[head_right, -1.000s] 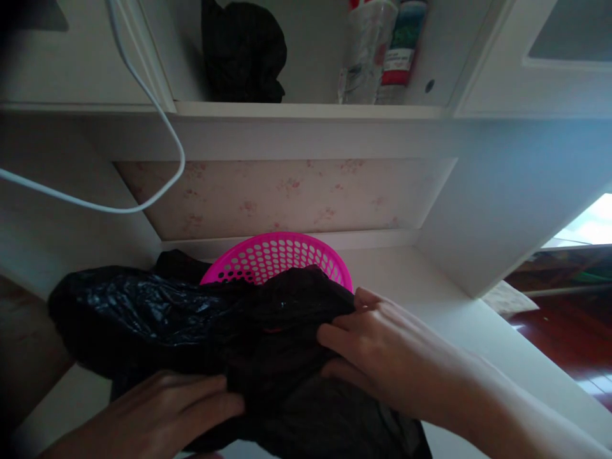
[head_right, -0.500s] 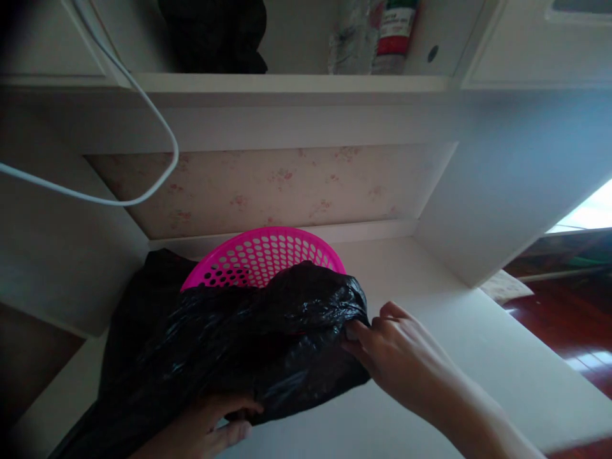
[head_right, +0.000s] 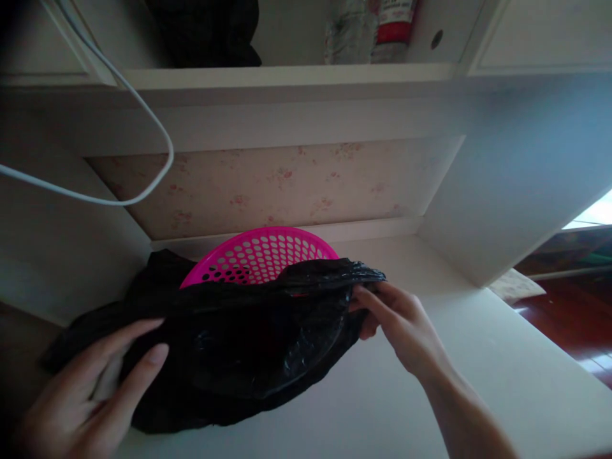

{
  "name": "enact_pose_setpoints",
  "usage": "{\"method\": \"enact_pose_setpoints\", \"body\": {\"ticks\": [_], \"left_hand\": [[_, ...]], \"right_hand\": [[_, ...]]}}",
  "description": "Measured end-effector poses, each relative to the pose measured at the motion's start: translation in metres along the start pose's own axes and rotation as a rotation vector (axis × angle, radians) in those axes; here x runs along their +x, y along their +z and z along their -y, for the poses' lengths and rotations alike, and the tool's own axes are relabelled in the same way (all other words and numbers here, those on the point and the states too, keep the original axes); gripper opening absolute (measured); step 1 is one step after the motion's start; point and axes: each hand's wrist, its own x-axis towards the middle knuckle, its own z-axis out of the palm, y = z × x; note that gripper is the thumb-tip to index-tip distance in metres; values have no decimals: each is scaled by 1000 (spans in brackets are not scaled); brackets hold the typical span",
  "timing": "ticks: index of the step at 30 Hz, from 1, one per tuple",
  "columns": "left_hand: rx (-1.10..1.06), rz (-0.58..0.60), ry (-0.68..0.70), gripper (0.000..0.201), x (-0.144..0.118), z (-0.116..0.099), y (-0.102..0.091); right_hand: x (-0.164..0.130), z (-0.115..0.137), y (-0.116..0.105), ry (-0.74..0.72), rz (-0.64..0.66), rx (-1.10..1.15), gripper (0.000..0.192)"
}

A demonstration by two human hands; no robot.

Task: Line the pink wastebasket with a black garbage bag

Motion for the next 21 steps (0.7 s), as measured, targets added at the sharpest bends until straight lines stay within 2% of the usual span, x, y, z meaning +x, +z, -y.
{"method": "enact_pose_setpoints", "body": {"ticks": [3,6,8,10,12,14,17,19,21], "left_hand": [[-132,35,-140,57,32,-5,8],[-278,150,-268,74,60,-4,12],[-368,242,-360,79,73,-1,15],[-449,315,-442,79,83,2,20],[-503,333,-480,75,91,6,26],[-486,297,-488,68,98,10,31],[-305,106,-430,53,109,15,33],[-183,-43,-335,45,116,11,32],[-151,-97,-194,45,123,1,30]], "right_hand": [[4,4,9,-32,-31,157,52],[13,3,12,-96,-110,67,58],[20,1,11,-110,-142,-49,59],[27,-1,12,-79,-98,-97,67],[32,-2,13,-35,-51,-106,81],[39,-2,14,-11,-34,-143,89],[52,0,13,-38,-26,-214,85],[63,3,11,-114,-88,-305,83],[74,9,11,-264,-180,-463,87]]}}
